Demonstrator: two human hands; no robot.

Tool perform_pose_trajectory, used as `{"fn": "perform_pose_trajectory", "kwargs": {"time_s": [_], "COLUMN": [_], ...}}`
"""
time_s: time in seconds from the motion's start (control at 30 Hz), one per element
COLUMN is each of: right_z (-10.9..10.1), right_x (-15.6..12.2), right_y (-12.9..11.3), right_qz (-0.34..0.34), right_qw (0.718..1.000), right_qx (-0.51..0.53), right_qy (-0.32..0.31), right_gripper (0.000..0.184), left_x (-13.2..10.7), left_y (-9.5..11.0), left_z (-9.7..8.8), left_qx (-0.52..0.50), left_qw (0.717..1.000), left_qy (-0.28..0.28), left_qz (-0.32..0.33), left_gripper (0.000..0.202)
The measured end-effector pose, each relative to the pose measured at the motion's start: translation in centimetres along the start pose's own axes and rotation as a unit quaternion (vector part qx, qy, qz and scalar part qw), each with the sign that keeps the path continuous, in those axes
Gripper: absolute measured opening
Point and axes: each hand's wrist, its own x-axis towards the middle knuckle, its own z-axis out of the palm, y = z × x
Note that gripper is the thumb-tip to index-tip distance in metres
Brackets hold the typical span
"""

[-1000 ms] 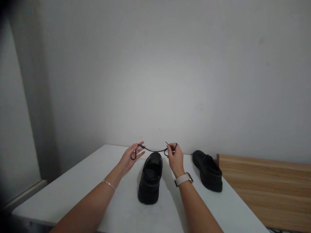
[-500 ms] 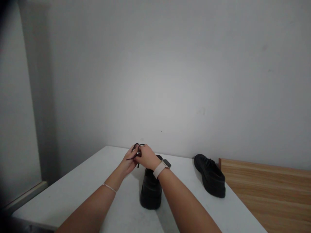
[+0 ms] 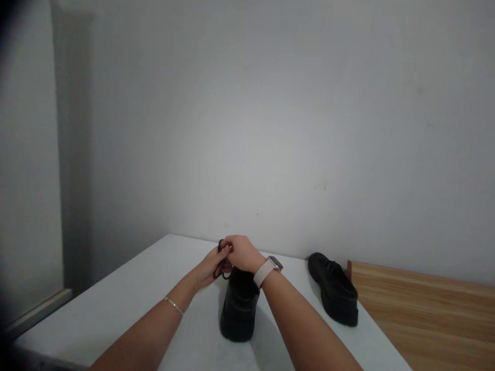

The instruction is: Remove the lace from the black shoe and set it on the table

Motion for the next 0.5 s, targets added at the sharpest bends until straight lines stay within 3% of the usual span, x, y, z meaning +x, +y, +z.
{"fn": "perform_pose_trajectory", "kwargs": {"time_s": [0.1,0.3,0.4,0.5], "right_z": [-0.1,-2.2,-3.2,-3.5], "right_x": [-0.3,-3.1,-5.3,-6.7], "right_y": [0.3,0.7,0.5,-0.2], "right_qz": [-0.005,0.044,0.066,0.046], "right_qw": [0.999,0.991,0.994,0.985], "right_qx": [0.048,0.089,0.081,0.014], "right_qy": [0.009,0.091,-0.039,-0.165], "right_gripper": [0.025,0.014,0.007,0.008], "left_x": [0.4,0.8,-0.2,-2.4], "left_y": [-0.1,0.9,3.2,6.1], "left_z": [-0.2,-0.8,-1.5,-3.0], "left_qx": [0.050,0.183,0.275,0.378], "left_qw": [0.998,0.977,0.955,0.922], "left_qy": [0.031,0.106,0.113,0.084], "left_qz": [-0.003,-0.018,-0.013,0.005], "left_gripper": [0.059,0.061,0.059,0.048]}}
